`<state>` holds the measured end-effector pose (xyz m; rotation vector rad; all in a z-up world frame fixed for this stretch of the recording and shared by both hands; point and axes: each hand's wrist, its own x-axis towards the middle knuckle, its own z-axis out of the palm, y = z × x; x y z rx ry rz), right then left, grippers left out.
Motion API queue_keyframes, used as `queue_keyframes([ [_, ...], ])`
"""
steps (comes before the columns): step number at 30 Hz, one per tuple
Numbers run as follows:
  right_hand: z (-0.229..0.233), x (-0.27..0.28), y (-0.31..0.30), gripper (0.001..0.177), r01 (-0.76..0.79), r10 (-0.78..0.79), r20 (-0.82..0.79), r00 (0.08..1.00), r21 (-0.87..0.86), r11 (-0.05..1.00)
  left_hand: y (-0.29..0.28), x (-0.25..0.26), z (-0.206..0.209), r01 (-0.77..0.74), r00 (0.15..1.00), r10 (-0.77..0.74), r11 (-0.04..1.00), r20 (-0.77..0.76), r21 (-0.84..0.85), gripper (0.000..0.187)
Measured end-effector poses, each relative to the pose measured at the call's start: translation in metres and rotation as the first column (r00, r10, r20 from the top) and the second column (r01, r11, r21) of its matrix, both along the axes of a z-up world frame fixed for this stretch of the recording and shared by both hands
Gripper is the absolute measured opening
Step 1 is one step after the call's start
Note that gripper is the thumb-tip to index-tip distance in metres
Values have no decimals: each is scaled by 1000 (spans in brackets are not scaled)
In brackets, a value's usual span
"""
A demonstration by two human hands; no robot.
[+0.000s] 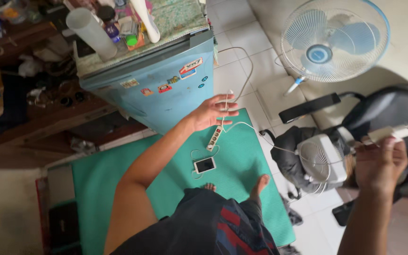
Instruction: The person connects a USB cable to a power adapter and plugs it into a wall socket. They then connect the cable to a small electronic device and place it on a cabinet. The person repeats this process with another device, connecting it to a different power adapter and placing it on the same cabinet.
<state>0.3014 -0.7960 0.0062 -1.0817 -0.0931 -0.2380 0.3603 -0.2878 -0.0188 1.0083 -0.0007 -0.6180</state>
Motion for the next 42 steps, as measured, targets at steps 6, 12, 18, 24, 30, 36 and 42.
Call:
queue_keyframes([
  [6, -12, 121, -4, 14, -253, 253, -52, 966, 23, 967, -40, 42, -13, -334, 941, 335, 942, -42, 34, 30],
  [12, -11, 217, 20, 17, -470, 461, -166, 872, -12, 883, -87, 63, 10, -581, 811, 576, 773, 103, 256, 22],
  [18, 6, 291, 87, 20, -627, 622, -111, 775, -21, 779, -97, 77, 43, -694, 712, 582, 670, 393, 265, 28],
  [24, 26, 357, 185, 28, -726, 722, -80, 687, -104, 679, -76, 118, 57, -790, 569, 519, 561, 638, 249, 28],
  [30, 46, 422, 275, 24, -710, 750, -22, 661, -342, 616, -35, 171, 74, -839, 505, 517, 481, 691, 253, 30],
  [36, 73, 477, 336, 31, -744, 819, 177, 546, -348, 571, 1, 224, 99, -894, 431, 501, 348, 751, 282, 28],
  [42, 89, 522, 377, 31, -804, 884, 251, 394, -373, 464, 21, 274, 117, -946, 321, 475, 207, 819, 251, 25],
])
